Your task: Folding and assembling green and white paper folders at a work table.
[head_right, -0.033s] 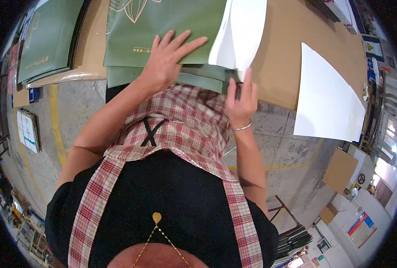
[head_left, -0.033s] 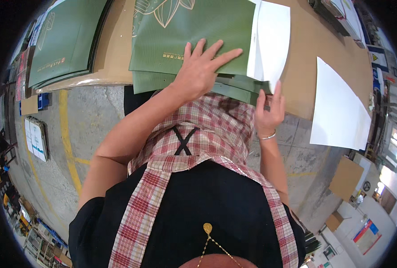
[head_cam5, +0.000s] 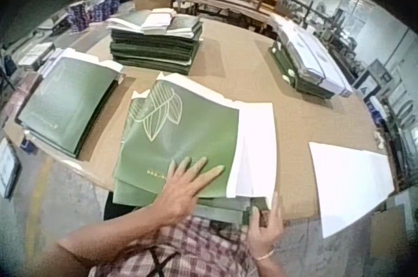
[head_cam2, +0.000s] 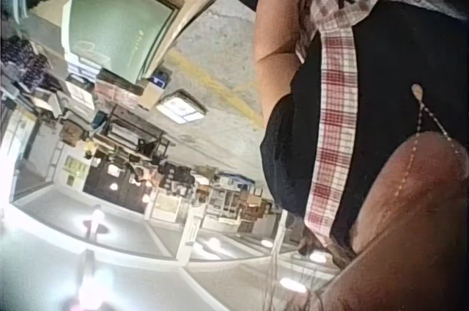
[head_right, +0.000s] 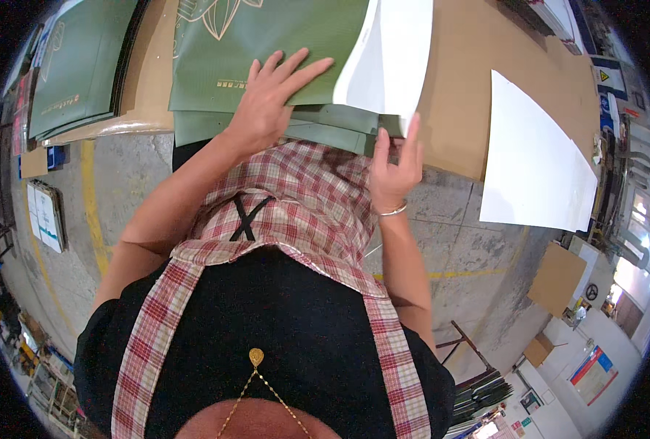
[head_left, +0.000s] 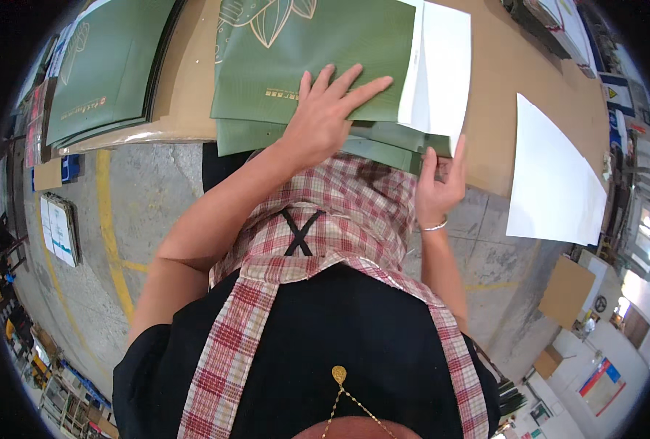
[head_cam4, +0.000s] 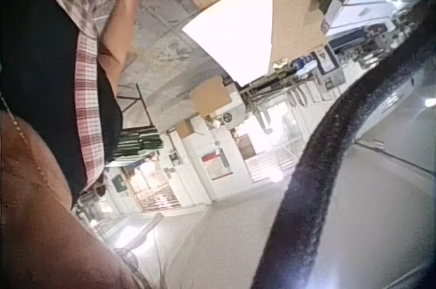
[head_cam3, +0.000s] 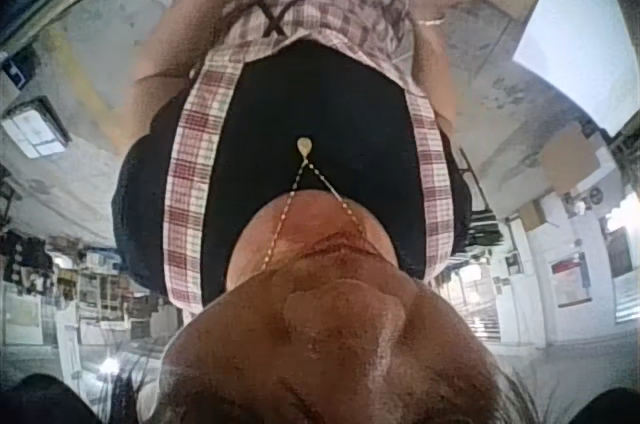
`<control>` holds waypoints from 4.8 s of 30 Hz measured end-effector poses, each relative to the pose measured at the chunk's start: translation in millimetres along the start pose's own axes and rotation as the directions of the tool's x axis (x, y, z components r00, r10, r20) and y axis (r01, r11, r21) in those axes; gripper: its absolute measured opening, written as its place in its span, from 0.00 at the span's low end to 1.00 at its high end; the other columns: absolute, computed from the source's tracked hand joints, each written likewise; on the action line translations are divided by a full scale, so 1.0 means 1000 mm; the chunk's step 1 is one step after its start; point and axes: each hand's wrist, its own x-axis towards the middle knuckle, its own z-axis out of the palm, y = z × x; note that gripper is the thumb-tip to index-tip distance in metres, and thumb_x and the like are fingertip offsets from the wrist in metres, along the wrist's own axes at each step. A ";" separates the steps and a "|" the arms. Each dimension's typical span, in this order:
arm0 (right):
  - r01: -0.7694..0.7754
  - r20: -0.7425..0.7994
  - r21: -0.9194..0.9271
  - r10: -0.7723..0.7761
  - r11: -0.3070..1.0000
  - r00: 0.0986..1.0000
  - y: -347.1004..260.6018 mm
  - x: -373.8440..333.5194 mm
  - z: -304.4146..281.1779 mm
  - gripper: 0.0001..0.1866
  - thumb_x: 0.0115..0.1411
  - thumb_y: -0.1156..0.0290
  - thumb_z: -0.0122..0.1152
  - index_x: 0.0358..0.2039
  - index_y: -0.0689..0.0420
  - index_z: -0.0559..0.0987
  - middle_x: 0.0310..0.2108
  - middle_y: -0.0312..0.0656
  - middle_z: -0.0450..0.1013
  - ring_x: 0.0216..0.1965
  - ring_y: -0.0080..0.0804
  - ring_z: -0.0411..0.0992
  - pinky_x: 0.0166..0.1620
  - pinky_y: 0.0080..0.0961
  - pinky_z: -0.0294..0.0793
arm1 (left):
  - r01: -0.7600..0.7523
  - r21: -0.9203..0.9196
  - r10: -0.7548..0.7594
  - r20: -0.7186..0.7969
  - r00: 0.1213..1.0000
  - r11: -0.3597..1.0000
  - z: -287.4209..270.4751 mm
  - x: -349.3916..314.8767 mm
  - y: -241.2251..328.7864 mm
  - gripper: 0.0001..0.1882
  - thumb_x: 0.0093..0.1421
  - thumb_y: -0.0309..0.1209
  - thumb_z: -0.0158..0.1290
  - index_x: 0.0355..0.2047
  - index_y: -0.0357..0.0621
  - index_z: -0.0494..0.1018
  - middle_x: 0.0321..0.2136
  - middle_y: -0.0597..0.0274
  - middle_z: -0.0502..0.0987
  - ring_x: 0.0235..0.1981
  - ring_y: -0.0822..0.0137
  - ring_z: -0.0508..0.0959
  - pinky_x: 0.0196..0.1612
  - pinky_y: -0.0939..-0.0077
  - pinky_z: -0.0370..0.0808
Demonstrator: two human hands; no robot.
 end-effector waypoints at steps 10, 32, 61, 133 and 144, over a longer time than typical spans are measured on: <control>-0.679 0.283 0.679 0.754 0.280 0.594 -0.019 0.006 -0.007 0.09 0.66 0.70 0.63 0.39 0.62 0.77 0.29 0.39 0.77 0.27 0.25 0.78 0.30 0.19 0.80 | -0.070 -0.372 -0.004 -0.195 0.981 0.926 -0.003 -0.012 -0.006 0.42 0.52 0.11 0.41 0.67 0.56 0.63 0.67 0.51 0.61 0.68 0.42 0.59 0.71 0.40 0.44; 0.323 0.299 -0.164 -0.265 0.932 0.917 0.000 -0.003 0.009 0.38 0.55 0.83 0.62 0.68 0.53 0.66 0.39 0.49 0.66 0.37 0.46 0.67 0.41 0.37 0.73 | -0.015 0.134 0.027 -0.085 0.996 0.991 0.019 -0.006 -0.002 0.44 0.54 0.15 0.43 0.66 0.78 0.63 0.67 0.50 0.60 0.63 0.34 0.61 0.64 0.27 0.51; 0.340 0.212 0.060 -0.344 0.939 0.915 0.013 0.010 0.011 0.23 0.52 0.79 0.72 0.50 0.48 0.84 0.51 0.48 0.73 0.25 0.23 0.66 0.30 0.19 0.72 | 0.009 0.314 0.001 -0.032 0.999 0.949 0.024 -0.008 0.000 0.37 0.59 0.23 0.50 0.65 0.82 0.64 0.66 0.48 0.60 0.64 0.33 0.59 0.61 0.23 0.52; 0.417 0.646 -0.180 -0.213 0.891 0.733 0.009 0.086 0.075 0.36 0.66 0.67 0.43 0.71 0.67 0.47 0.73 0.60 0.41 0.73 0.59 0.42 0.72 0.48 0.44 | 0.142 0.268 -0.162 0.050 0.986 0.953 0.030 -0.005 0.020 0.44 0.60 0.59 0.49 0.69 0.44 0.58 0.71 0.50 0.51 0.72 0.45 0.49 0.65 0.25 0.42; 0.463 0.472 -0.065 -0.381 0.884 0.795 0.032 0.125 0.110 0.37 0.63 0.73 0.44 0.71 0.67 0.48 0.72 0.62 0.44 0.72 0.59 0.46 0.71 0.47 0.48 | 0.172 0.285 -0.194 0.048 0.980 0.943 0.027 -0.004 0.026 0.45 0.58 0.61 0.51 0.68 0.43 0.60 0.70 0.48 0.52 0.70 0.38 0.49 0.64 0.23 0.44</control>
